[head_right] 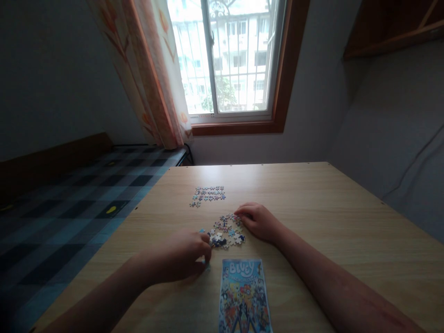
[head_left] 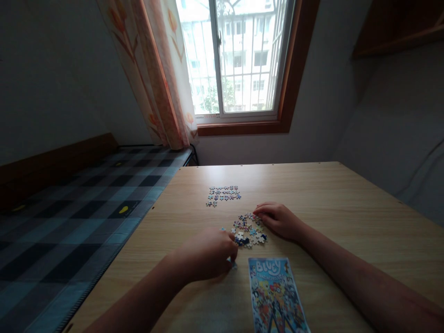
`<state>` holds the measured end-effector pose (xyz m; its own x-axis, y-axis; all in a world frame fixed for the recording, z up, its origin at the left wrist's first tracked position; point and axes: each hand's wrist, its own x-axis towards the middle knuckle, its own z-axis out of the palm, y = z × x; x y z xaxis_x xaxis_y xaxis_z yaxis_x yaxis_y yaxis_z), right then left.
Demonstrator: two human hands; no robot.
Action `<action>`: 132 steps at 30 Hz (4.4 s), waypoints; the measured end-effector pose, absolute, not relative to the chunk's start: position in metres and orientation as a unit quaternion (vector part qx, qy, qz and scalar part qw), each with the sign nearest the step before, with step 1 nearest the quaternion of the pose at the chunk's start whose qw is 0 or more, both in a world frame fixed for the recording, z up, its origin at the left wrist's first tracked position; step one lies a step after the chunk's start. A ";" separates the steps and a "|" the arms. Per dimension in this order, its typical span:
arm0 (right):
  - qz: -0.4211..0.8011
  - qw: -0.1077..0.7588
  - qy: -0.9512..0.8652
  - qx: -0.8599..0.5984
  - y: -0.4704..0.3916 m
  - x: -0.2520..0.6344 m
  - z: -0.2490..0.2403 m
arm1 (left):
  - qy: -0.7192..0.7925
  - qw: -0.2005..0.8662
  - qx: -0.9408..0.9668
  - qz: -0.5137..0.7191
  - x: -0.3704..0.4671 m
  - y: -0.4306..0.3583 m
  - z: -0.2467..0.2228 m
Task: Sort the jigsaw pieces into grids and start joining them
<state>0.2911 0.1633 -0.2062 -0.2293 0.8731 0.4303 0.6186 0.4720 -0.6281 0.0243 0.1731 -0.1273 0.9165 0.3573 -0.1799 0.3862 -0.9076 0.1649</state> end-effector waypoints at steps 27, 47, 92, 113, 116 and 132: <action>0.180 0.386 -0.767 -0.481 0.163 0.292 -0.206 | 0.475 0.021 0.871 0.126 0.020 0.223 -0.155; 0.197 0.376 -0.761 -0.490 0.161 0.289 -0.204 | 0.526 0.007 0.850 -0.013 0.039 0.215 -0.170; 0.186 0.393 -0.743 -0.508 0.161 0.291 -0.207 | 0.368 0.058 0.921 0.113 0.032 0.211 -0.156; 0.180 0.387 -0.753 -0.501 0.163 0.293 -0.206 | 0.250 0.194 0.948 0.044 0.022 0.202 -0.145; 0.184 0.387 -0.751 -0.502 0.163 0.293 -0.206 | 0.246 0.231 0.940 0.044 0.021 0.205 -0.143; 0.188 0.391 -0.750 -0.500 0.164 0.292 -0.207 | 0.456 0.315 0.794 0.249 0.019 0.243 -0.171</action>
<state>0.2921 0.1638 -0.2074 -0.1951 0.8960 0.3988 0.6025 0.4304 -0.6722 0.0186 0.2435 -0.1708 0.4596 0.8816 0.1080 0.5674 -0.3850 0.7279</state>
